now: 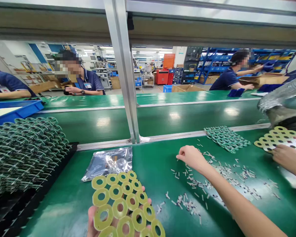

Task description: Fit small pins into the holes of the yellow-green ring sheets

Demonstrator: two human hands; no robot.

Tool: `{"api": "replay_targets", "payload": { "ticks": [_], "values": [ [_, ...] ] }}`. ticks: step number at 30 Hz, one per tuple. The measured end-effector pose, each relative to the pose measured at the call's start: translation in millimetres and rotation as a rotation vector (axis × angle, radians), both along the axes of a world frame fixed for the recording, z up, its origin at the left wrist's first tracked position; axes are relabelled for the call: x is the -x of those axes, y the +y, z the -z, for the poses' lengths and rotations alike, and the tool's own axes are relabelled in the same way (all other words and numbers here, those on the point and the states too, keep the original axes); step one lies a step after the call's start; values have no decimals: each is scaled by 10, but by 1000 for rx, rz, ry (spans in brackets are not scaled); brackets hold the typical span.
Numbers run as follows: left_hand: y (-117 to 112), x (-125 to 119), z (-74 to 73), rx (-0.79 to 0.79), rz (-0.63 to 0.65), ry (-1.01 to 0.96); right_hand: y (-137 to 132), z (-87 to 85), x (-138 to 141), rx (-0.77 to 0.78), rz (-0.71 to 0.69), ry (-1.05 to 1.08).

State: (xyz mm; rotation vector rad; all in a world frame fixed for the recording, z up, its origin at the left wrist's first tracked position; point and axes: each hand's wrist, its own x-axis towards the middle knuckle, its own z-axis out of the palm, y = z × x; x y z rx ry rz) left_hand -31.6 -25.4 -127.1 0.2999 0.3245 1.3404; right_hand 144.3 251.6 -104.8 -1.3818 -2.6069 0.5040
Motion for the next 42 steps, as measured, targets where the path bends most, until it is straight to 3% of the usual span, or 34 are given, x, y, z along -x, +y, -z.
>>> {"api": "replay_targets", "payload": {
  "ticks": [3, 7, 12, 15, 17, 21, 24, 27, 36, 42],
  "values": [
    [33, 25, -9, -49, -21, 42, -12, 97, 19, -12, 15, -58],
    [42, 50, -11, -181, -101, -90, -29, 158, 45, -11, 11, -76],
    [48, 74, 3, -233, -121, -107, 12, 137, 30, 25, -10, -17],
    [56, 74, 8, -250, -119, -61, -98, 73, 89, 74, -80, 59],
    [58, 68, 5, -233, -141, -46, -272, 27, 168, 206, -164, 198],
    [63, 48, -23, -206, -121, -47, -766, -32, 334, 714, -281, 604],
    [74, 36, -47, -241, -96, -57, -1076, -52, 394, 930, -300, 666],
    [77, 33, -60, -234, -134, -74, -1236, -60, 397, 1040, -299, 658],
    [55, 61, -38, -204, -155, -156, -1289, -61, 384, 1007, -312, 674],
    [61, 46, -113, -264, -126, -110, -1295, -58, 367, 993, -319, 660]
  ]
}}
